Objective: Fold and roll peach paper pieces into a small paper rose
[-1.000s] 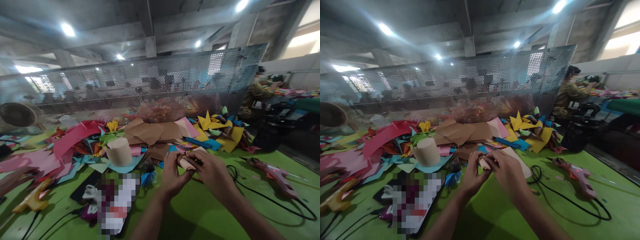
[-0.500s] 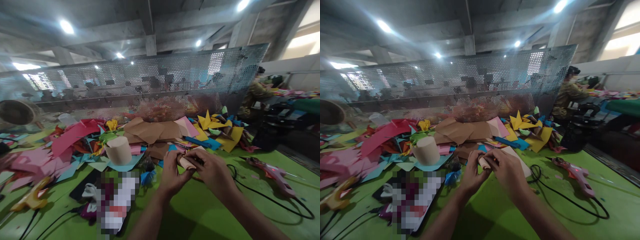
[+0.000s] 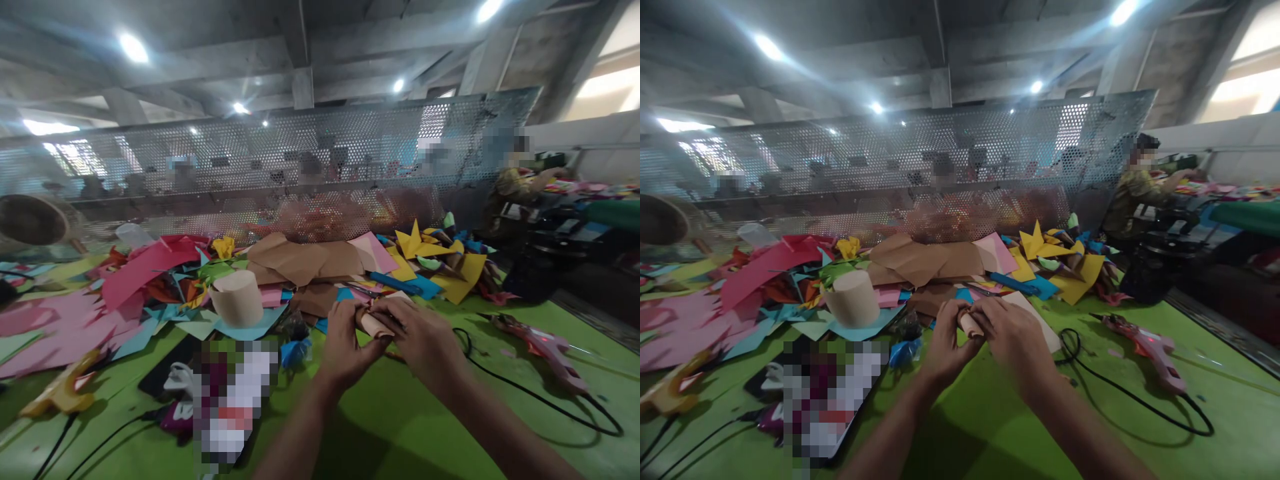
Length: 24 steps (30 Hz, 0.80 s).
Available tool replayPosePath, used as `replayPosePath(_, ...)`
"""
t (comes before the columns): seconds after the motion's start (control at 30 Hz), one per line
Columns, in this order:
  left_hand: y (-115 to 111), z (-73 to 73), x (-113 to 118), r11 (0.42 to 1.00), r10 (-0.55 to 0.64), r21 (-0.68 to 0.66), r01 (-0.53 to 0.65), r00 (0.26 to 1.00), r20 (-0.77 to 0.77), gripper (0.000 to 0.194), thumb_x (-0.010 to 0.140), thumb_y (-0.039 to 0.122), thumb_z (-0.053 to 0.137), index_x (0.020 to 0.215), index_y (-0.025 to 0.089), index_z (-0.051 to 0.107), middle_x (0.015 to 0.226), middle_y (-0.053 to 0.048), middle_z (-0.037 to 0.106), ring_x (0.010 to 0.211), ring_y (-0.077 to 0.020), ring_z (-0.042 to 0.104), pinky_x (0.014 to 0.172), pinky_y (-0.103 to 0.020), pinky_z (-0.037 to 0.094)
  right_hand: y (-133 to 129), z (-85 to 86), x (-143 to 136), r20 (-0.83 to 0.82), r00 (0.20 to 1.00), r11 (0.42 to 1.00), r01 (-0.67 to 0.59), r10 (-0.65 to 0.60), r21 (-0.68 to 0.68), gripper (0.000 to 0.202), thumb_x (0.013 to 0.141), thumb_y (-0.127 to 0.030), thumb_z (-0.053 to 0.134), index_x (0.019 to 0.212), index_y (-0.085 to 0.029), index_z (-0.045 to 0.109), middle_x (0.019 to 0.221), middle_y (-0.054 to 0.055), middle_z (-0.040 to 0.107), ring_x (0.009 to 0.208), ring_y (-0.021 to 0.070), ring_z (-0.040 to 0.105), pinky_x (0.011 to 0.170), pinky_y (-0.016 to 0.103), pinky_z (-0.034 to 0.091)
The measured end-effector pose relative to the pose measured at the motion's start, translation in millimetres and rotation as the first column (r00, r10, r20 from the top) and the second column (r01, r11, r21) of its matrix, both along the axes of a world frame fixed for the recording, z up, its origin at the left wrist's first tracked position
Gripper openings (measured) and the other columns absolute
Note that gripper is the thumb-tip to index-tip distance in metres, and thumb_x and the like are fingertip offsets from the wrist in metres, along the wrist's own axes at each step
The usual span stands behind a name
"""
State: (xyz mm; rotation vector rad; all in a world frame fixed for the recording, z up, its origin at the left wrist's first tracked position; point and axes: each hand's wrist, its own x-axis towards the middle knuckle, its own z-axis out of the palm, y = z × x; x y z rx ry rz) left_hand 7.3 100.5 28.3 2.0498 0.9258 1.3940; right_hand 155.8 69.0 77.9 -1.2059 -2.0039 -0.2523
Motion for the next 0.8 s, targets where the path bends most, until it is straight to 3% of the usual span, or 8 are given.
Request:
replayPosePath(0.23, -0.7, 5.0, -2.7, 0.999, -0.049, -0.026, 0.047, 0.996, -0.073, 0.043, 0.081, 0.057, 0.064, 0.103, 0.022, 0.053, 0.099, -0.006, 0.057, 0.095, -0.0251, 0.052, 0.088, -0.04, 0.041, -2.4, 14.0, 5.1, 0.21, 0.977, 1.0, -0.029, 0.031, -0.013, 0.015, 0.088, -0.009, 0.052, 0.09, -0.019, 0.064, 0.083, 0.005, 0.072, 0.071, 0.02, 0.066, 0.065, 0.03, 0.043)
replayPosePath(0.43, 0.2, 6.2, -2.9, 0.998, -0.057, -0.034, 0.053, 0.993, -0.108, 0.042, 0.081, 0.057, 0.065, 0.1, 0.021, 0.054, 0.098, -0.006, 0.058, 0.094, -0.0245, 0.051, 0.087, -0.039, 0.041, -1.7, 20.7, 7.9, 0.254, 0.964, 0.996, -0.061, 0.077, -0.069, 0.01, 0.086, -0.012, 0.058, 0.083, -0.019, 0.064, 0.075, 0.003, 0.068, 0.067, 0.0185, 0.062, 0.063, 0.03, 0.04)
replayPosePath(0.8, -1.3, 6.2, -2.7, 0.996, -0.081, -0.043, 0.076, 0.99, -0.119, 0.036, 0.085, 0.054, 0.06, 0.098, 0.021, 0.053, 0.098, -0.005, 0.057, 0.094, -0.0232, 0.051, 0.087, -0.037, 0.039, 4.2, 30.1, 5.4, 0.341, 0.93, 0.99, -0.139, 0.141, -0.031, 0.016, 0.085, -0.008, 0.054, 0.074, -0.018, 0.059, 0.067, 0.002, 0.064, 0.06, 0.0165, 0.057, 0.06, 0.029, 0.034)
